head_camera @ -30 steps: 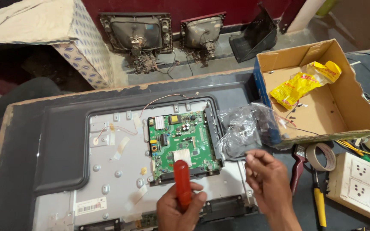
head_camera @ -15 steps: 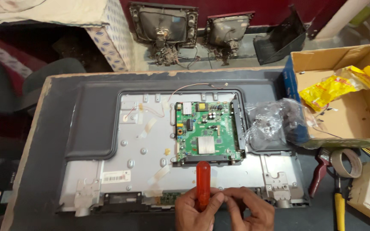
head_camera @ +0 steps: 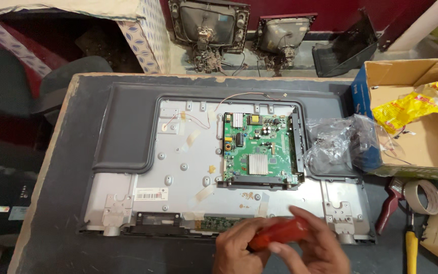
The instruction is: The person uses a red-handled screwdriver to tighten screws on a green circuit board mounted inside a disassembled appliance chassis. They then use a green-handled screwdriver to work on a connector on the same board.
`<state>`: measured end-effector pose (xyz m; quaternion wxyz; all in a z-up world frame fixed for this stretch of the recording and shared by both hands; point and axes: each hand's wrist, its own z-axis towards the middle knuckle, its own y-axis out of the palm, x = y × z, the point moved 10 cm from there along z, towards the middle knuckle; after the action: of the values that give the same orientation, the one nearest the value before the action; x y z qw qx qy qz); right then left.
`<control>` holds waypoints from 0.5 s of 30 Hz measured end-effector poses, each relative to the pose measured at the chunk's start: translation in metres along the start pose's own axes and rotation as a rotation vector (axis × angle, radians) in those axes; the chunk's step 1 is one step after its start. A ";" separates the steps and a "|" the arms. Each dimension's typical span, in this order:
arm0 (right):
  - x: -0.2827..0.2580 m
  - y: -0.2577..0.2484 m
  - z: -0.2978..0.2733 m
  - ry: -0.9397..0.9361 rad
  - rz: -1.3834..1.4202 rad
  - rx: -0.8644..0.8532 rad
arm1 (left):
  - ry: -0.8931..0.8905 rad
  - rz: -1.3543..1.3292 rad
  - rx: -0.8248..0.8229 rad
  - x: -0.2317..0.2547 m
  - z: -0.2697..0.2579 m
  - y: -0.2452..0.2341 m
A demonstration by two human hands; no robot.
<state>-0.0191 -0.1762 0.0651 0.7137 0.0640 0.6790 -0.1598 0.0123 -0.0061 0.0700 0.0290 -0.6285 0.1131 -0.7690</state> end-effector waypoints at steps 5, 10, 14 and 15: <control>-0.001 -0.065 0.003 -0.275 0.357 -0.131 | 0.021 0.091 0.108 -0.012 0.000 0.002; 0.030 -0.164 0.026 -0.273 0.336 0.012 | -0.069 0.054 0.136 -0.017 0.002 -0.004; 0.062 -0.224 0.033 -0.252 0.294 0.063 | -0.244 -0.051 0.148 -0.034 0.000 -0.002; 0.070 -0.236 0.033 -0.243 0.284 0.070 | -0.193 -0.046 0.141 -0.030 0.001 -0.002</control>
<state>-0.0606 -0.4182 0.0281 0.8033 0.1643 0.5658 -0.0875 0.0198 0.0013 0.0416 0.0662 -0.6985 0.0410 -0.7114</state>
